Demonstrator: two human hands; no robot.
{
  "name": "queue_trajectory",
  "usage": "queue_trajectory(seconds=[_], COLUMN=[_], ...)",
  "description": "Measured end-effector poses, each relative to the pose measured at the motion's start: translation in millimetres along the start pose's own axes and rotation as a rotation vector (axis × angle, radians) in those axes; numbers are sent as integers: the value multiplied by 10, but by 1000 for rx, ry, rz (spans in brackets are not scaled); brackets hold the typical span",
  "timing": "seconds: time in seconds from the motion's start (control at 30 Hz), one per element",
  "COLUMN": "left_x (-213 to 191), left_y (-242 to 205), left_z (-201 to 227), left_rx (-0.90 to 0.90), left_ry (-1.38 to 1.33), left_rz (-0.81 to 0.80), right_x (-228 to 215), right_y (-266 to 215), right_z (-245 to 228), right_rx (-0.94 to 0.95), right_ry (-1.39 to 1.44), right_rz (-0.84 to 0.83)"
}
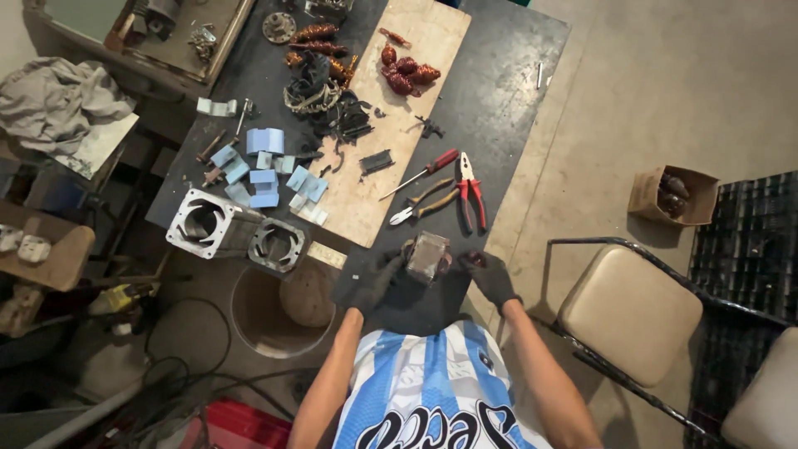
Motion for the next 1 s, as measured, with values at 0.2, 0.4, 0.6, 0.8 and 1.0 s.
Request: queue_trajectory(seconds=[0.2, 0.4, 0.6, 0.8, 1.0], left_x=[-412, -57, 91, -20, -109], left_y=[-431, 25, -99, -17, -181], left_z=[945, 706, 588, 629, 610], left_rx=[-92, 32, 347, 150, -99], left_ry=[148, 272, 611, 469, 228], left_rz=[168, 118, 337, 193, 22], right_x=[19, -110, -74, -75, -13], right_y=[-501, -697, -629, -660, -493], right_z=[-600, -961, -809, -723, -760], right_rx=[-24, -94, -201, -135, -235], right_ry=[-170, -394, -504, -353, -460], right_rz=[-10, -57, -32, -12, -71])
Point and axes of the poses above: each hand's wrist, its own y-axis towards the middle knuckle, its own x-axis out of the palm, z = x × y, the point moved 4 cm from there along y, towards the middle knuckle, and after that the axes turned 13 degrees about z, right-handed, at the moved point
